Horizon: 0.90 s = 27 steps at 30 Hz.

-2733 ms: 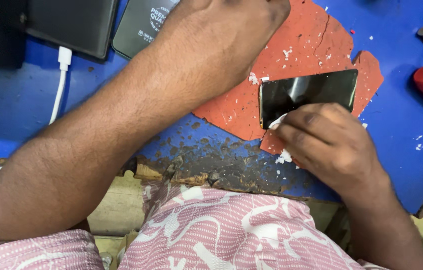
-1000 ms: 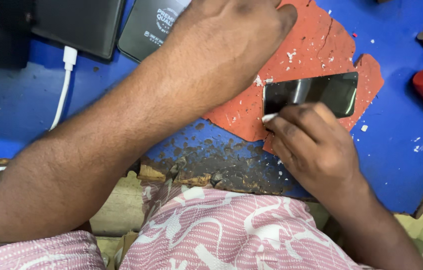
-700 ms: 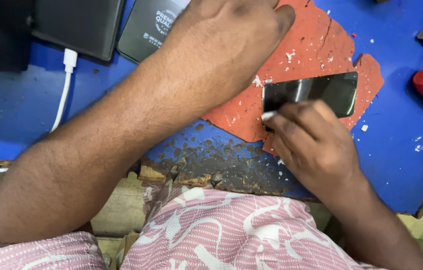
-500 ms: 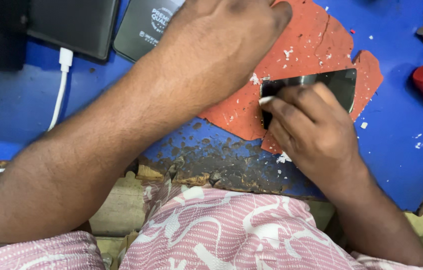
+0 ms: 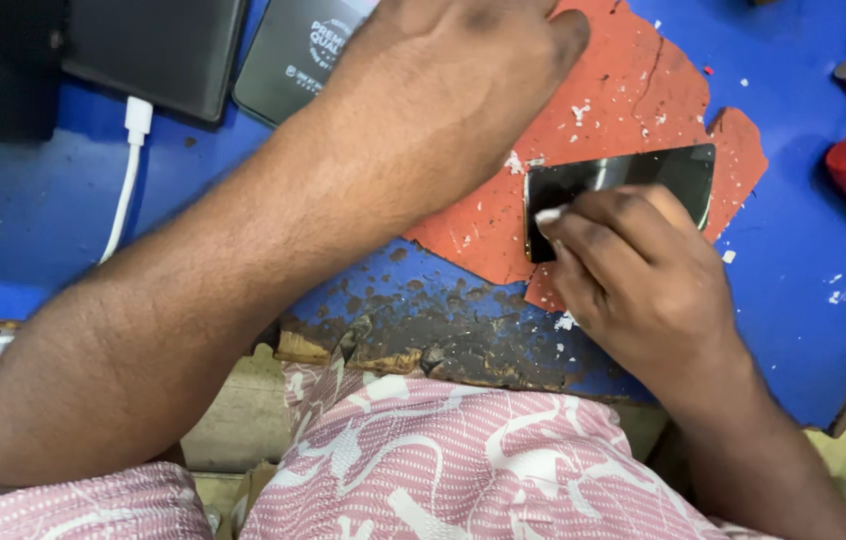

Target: The person scrapes a white residue from a black smartphone screen using a small metal tool, then wipes the screen with a white cloth. The person repeatedly wipes the screen surface to remove remaining residue.

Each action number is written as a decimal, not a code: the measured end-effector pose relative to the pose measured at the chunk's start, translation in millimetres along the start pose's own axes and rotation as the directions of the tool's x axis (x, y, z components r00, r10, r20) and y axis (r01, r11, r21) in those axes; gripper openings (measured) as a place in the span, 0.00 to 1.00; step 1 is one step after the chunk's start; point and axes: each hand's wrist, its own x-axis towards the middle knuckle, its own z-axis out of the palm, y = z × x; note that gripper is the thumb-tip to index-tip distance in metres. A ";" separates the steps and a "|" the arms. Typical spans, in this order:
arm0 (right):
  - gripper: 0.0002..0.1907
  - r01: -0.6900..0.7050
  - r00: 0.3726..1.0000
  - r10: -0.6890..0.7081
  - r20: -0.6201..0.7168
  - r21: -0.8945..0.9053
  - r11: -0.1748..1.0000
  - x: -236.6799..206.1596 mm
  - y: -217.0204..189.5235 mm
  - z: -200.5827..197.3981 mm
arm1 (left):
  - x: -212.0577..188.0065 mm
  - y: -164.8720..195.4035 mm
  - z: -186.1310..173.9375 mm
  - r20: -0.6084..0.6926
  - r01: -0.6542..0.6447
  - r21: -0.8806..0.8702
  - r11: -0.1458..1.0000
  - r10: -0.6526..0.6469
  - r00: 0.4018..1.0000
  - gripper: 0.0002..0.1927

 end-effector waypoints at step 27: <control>0.16 0.033 0.998 -0.034 0.053 0.015 0.999 3.3 -14.9 -3.8 | -0.1 1.7 2.6 -0.003 0.003 0.031 1.000 -0.003 1.000 0.05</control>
